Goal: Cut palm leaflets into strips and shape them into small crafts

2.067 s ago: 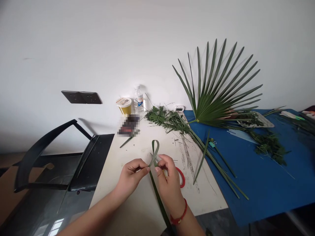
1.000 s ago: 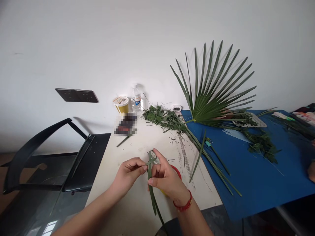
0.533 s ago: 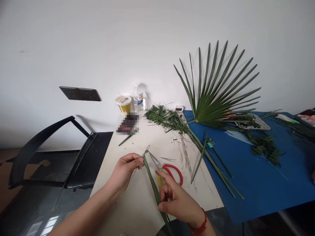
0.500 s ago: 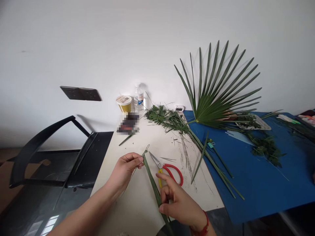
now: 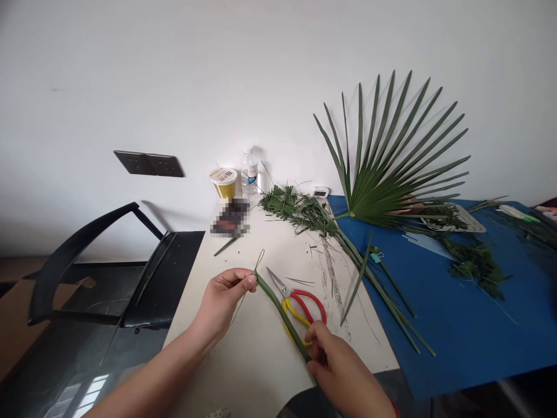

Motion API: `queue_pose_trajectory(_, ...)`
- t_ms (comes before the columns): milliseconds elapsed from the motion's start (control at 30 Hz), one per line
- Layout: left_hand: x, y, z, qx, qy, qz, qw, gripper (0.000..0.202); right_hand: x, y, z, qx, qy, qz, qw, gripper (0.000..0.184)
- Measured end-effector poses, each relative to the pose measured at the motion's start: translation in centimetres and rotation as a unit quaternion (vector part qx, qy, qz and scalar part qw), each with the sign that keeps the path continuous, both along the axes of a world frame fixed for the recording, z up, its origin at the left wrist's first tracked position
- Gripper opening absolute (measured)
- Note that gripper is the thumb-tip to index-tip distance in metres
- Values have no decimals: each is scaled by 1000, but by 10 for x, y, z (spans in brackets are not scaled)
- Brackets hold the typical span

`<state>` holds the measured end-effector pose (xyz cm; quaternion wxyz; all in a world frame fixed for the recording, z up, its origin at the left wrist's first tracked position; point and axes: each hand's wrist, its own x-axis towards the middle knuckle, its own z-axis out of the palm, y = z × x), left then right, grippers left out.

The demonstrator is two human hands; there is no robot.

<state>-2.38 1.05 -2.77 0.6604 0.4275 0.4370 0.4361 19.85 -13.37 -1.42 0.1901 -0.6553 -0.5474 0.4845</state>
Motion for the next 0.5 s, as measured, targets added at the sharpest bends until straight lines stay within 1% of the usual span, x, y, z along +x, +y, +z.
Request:
queue_pose_trajectory(67,2,-2,1,9,20,-5,1000,20,-9,7,1,7,55,-11,998,30)
queue_pose_trajectory(133,3,-5,3,29,47,-13,998,20,-23,16,2,20,136,-42,990,22)
queue_pose_trajectory(200,5,-9,7,61,71,-21,995,17,-41,28,1,43,219,-78,972,9)
queue_pose_trajectory(233,6,-12,9,73,75,-26,994,16,-50,34,1,57,250,-98,962,7)
queue_pose_trajectory(267,7,-15,11,80,69,-38,994,15,-57,40,0,68,268,-118,954,12)
queue_pose_trajectory(333,8,-20,14,74,26,-86,993,14,-69,51,-2,91,277,-162,942,21)
queue_pose_trajectory(400,10,-23,14,59,-28,-124,990,14,-75,57,-3,124,262,-187,939,26)
queue_pose_trajectory(433,11,-24,14,53,-46,-132,989,14,-76,59,-4,142,246,-189,940,27)
queue_pose_trajectory(500,12,-24,12,48,-44,-121,990,15,-74,60,-3,169,201,-179,948,27)
